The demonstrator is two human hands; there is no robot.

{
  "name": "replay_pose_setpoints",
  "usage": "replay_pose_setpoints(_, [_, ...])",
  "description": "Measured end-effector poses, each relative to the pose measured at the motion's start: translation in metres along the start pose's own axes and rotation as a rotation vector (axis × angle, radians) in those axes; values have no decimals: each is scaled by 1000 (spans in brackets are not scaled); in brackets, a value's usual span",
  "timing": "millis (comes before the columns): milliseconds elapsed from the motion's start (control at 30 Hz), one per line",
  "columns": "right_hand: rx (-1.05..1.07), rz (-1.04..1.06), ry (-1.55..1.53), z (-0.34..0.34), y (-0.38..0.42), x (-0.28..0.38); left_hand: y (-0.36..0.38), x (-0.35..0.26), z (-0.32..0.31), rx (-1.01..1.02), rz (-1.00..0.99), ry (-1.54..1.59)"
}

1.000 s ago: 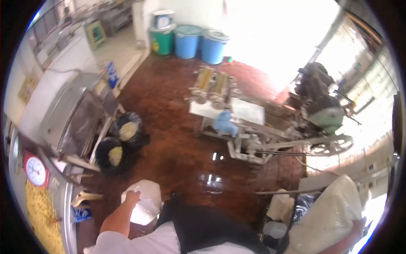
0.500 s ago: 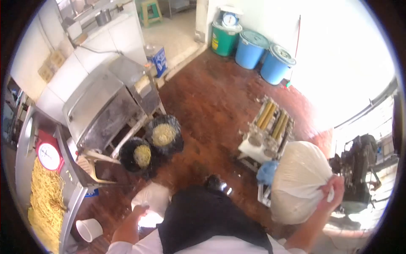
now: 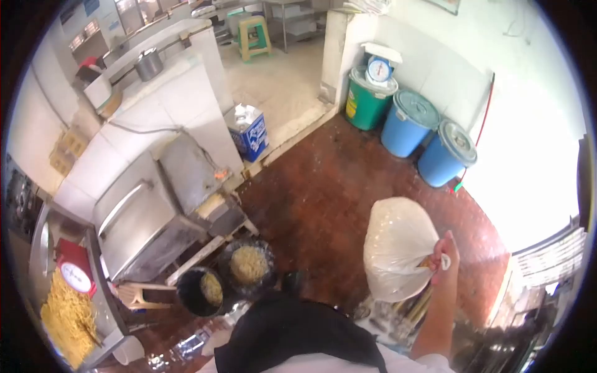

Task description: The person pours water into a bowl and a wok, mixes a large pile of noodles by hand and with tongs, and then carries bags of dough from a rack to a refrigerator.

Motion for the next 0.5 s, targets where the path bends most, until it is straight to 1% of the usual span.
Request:
replay_pose_setpoints(33, [2, 15, -2, -10, -27, 1, -11, -37, 1, -25, 8, 51])
replay_pose_setpoints(100, [16, -76, -5, -24, -75, -12, -26, -106, 8, -74, 28, 137])
replay_pose_setpoints(133, [71, -100, -8, -37, -94, -13, -26, -136, 14, -104, 37, 170])
replay_pose_setpoints(167, [61, -109, -18, -45, -112, -17, -27, -171, 28, -137, 40, 197])
replay_pose_setpoints(233, [23, -128, 109, -58, -160, -25, -34, -237, 55, -206, 34, 232])
replay_pose_setpoints(267, [-27, -174, 165, -57, -187, -34, -37, -271, 68, -237, 28, 241])
replay_pose_setpoints(300, [-10, -242, 159, -60, -211, -42, -41, -299, 82, -276, 26, 240])
replay_pose_setpoints(367, [37, -296, 189, -58, -253, -50, -50, -345, 104, -358, 24, 219])
replay_pose_setpoints(433, [-116, -368, 406, -41, -292, -54, -61, -409, 125, -425, 7, 179])
replay_pose_setpoints(467, [-101, -381, 467, -35, -306, -51, -67, -445, 135, -439, -12, 137])
replay_pose_setpoints(500, [-55, -392, 435, -35, -314, -41, -79, -478, 142, -430, -39, 101])
Point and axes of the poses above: each hand's wrist, its own y-axis away from the middle knuckle, its own z-axis out of the back of the hand, x = y × z, the point moved 8 cm from there along -y, towards the middle knuckle, and after that the axes turned 3 degrees about -z, right-handed, at the moved point
